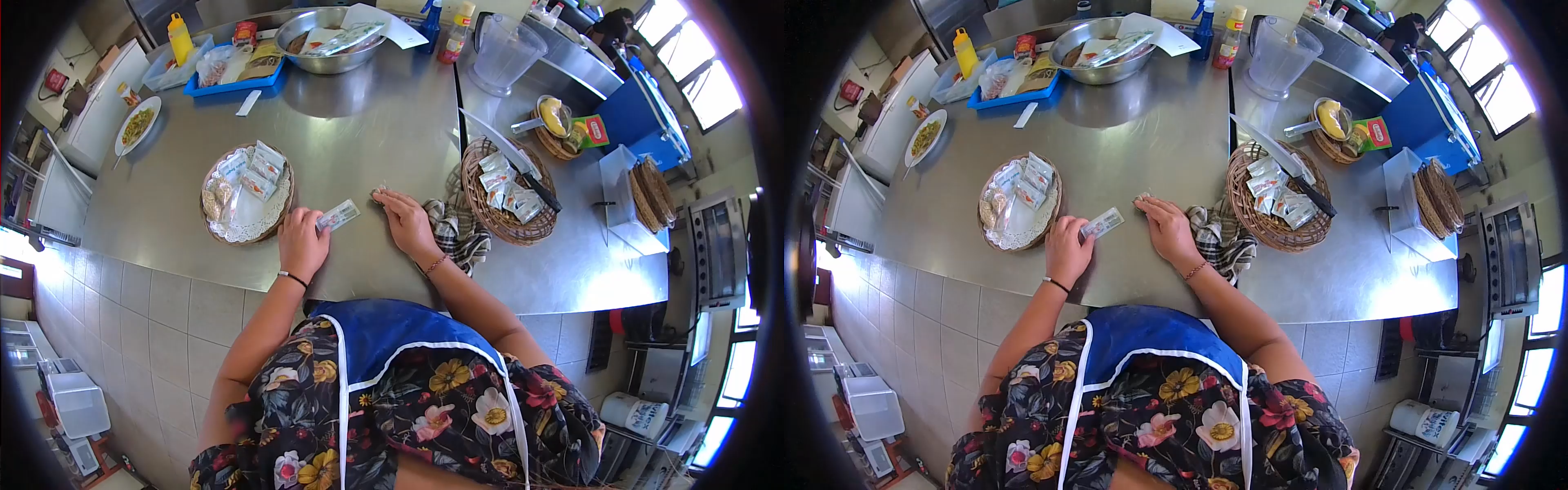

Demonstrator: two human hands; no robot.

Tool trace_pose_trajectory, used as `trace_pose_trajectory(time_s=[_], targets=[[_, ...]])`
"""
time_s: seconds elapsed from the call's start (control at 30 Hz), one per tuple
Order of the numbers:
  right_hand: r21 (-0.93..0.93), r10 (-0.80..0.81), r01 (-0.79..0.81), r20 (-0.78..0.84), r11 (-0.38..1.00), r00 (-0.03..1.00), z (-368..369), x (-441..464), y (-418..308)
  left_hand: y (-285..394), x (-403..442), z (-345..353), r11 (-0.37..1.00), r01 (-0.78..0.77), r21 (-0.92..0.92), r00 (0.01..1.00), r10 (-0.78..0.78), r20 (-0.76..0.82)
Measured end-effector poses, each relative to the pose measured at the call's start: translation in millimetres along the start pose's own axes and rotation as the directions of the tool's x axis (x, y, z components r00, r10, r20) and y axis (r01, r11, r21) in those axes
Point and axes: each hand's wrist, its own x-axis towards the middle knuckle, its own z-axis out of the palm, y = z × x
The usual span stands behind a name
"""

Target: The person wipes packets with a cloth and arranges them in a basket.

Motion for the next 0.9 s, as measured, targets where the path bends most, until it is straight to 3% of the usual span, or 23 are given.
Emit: trace_pose_trajectory(time_s=[0.13,0.23,0.33,0.43,0.53,0.63,0.77,0.9], targets=[[-0.016,-0.041,0.041,0.001,0.999,0.999,-1.4,2.2,-2.1,1.3,4.4,2.4,0.988,0.113,-0.104,0.993,-0.110,0.032],[0.084,0.049,-0.049,-0.003,0.995,0.999,-5.2,1.8,-6.7,1.2,4.1,0.6,0.978,0.030,-0.207,1.000,-0.030,0.007],[0.276,0.236,-0.210,-0.065,0.938,0.969,-6.2,4.2,-5.5,8.1,-7.8,-4.6,0.950,-0.288,-0.124,0.951,0.269,-0.152],[0.277,0.222,-0.172,-0.159,0.945,0.962,-4.2,9.4,-15.5,8.5,-20.8,-5.2,0.931,-0.323,-0.171,0.944,0.304,-0.128],[0.230,-0.036,0.005,0.132,0.973,0.991,8.0,1.0,-40.7,7.2,-25.1,-3.8,0.928,-0.329,-0.174,0.939,0.303,-0.162],[-0.074,-0.197,0.237,0.351,0.969,0.915,27.8,-15.8,-49.8,0.6,-27.4,-1.1,0.940,-0.319,-0.124,0.946,0.309,-0.096],[-0.216,-0.061,0.158,0.399,0.963,0.915,21.7,-8.8,-35.4,0.0,-32.4,2.6,0.935,-0.333,-0.121,0.940,0.318,-0.122],[-0.273,0.037,0.046,0.291,0.961,0.956,9.1,-1.7,-10.6,2.5,-28.2,-1.2,0.933,-0.323,-0.155,0.936,0.291,-0.198]])
